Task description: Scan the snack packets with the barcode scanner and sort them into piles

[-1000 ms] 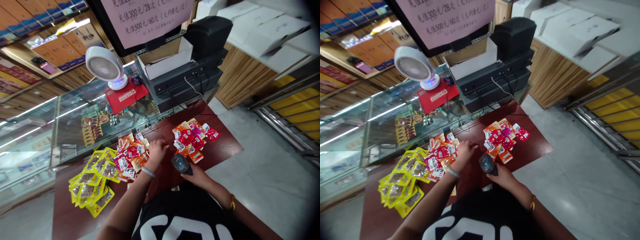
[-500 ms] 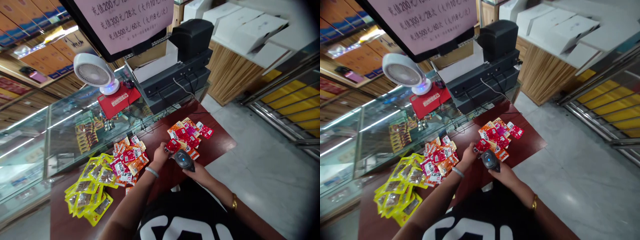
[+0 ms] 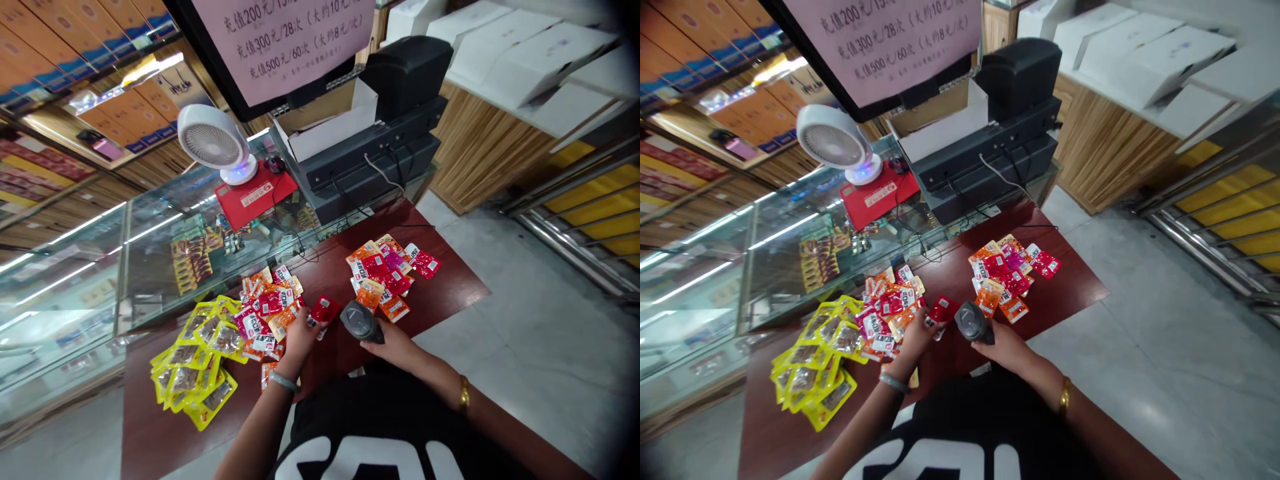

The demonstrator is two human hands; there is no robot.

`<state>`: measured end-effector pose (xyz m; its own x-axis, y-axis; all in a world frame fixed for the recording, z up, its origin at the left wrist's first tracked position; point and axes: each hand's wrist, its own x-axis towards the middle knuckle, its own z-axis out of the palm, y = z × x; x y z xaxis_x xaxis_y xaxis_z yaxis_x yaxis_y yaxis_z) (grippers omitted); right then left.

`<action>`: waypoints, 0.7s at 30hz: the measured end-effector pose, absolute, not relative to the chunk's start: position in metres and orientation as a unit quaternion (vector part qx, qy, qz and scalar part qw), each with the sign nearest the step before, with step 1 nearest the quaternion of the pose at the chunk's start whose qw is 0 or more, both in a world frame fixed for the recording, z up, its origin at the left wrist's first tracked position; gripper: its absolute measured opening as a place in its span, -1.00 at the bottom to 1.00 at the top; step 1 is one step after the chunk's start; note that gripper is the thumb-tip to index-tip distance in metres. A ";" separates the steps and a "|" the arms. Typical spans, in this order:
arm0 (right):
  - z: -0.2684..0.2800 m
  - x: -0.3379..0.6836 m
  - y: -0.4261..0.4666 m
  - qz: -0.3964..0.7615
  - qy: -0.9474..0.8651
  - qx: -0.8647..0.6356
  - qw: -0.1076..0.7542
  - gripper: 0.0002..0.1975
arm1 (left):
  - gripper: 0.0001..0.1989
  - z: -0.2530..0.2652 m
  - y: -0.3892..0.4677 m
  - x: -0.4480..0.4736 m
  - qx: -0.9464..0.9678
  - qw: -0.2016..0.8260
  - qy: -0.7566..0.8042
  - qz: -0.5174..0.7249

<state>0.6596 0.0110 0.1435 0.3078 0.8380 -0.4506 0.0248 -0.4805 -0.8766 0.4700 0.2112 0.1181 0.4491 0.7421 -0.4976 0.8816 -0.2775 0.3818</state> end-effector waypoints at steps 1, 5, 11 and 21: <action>0.143 0.659 0.010 0.502 -0.307 -0.701 0.403 -0.51 | -0.62 0.122 0.216 0.459 0.802 0.266 0.523 -0.114; 0.137 0.657 0.005 0.505 -0.296 -0.706 0.400 -0.50 | -0.52 0.133 0.232 0.445 0.837 0.092 0.538 -0.049; 0.130 0.659 -0.011 0.498 -0.263 -0.723 0.401 -0.47 | -0.62 0.118 0.200 0.535 0.904 0.160 0.393 -0.057; 0.134 0.668 -0.030 0.467 -0.227 -0.747 0.415 -0.42 | -0.76 0.094 0.158 0.587 0.905 0.187 0.361 -0.121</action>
